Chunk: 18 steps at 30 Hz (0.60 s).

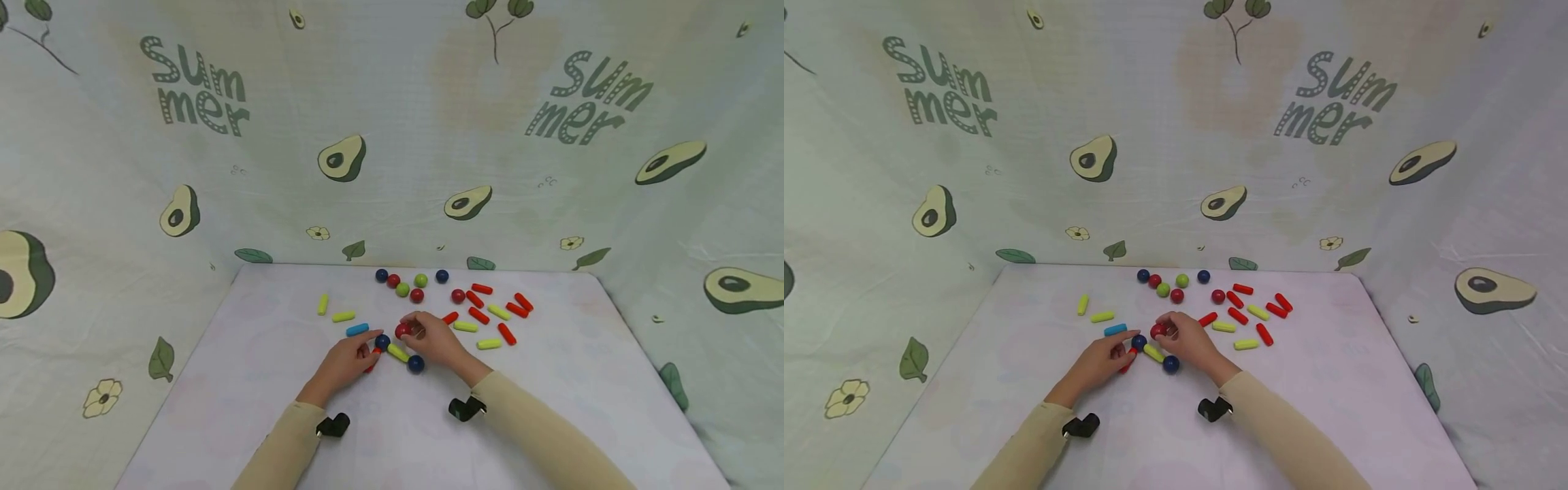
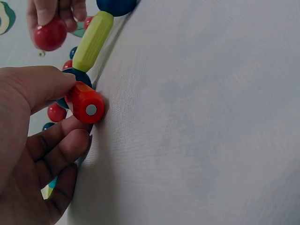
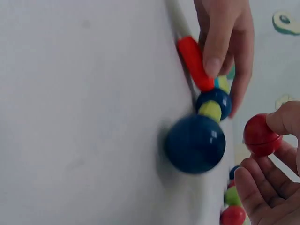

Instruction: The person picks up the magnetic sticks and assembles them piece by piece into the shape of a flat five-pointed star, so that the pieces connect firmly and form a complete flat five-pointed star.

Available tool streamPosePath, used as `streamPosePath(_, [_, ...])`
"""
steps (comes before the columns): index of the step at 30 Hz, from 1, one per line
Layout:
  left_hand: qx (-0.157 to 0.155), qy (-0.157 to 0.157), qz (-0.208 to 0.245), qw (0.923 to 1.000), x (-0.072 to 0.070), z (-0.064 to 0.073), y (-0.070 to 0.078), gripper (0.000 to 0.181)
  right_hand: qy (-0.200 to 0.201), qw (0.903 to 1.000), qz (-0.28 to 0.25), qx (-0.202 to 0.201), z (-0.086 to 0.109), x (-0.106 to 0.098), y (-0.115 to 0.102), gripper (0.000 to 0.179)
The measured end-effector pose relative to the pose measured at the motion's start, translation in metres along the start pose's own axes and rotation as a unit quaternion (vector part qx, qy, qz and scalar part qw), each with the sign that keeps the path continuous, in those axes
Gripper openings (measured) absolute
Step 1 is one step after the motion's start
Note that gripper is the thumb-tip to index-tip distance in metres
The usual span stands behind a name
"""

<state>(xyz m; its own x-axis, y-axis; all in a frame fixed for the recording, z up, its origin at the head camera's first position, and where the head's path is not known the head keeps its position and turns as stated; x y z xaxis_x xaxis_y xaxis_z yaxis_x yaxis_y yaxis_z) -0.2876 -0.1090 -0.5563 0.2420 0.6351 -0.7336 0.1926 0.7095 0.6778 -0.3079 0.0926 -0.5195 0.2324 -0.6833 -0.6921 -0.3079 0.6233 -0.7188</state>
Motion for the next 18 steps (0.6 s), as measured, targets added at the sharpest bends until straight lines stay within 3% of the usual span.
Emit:
streamPosePath(7, [0.006, 0.002, -0.017, 0.9998, -0.002, -0.003, 0.002, 0.05, -0.004, 0.9991, -0.004, -0.043, 0.026, 0.015, -0.023, 0.032])
streamPosePath(13, [0.007, -0.01, -0.011, 0.9999, -0.003, -0.005, 0.003, 0.051, -0.039, 0.996, -0.011, -0.08, 0.048, 0.046, -0.038, 0.032])
streamPosePath(18, [-0.006, -0.029, 0.012, 0.9995, -0.003, -0.008, 0.001, 0.049, -0.046, 0.9954, -0.016, -0.082, 0.057, 0.07, -0.037, 0.028])
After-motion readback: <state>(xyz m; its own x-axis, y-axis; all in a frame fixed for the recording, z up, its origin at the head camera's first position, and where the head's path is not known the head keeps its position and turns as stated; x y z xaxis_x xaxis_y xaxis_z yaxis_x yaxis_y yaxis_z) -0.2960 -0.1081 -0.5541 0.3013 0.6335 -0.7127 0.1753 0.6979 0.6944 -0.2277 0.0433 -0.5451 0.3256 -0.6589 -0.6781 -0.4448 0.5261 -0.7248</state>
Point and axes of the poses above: each hand's wrist, its own z-axis away from the middle knuckle, its own x-axis out of the palm, y = z × x, the point moved 6 cm from there along -z, towards the middle knuckle, and after that the axes turned 2 degrees about z, right-handed, at the moved point
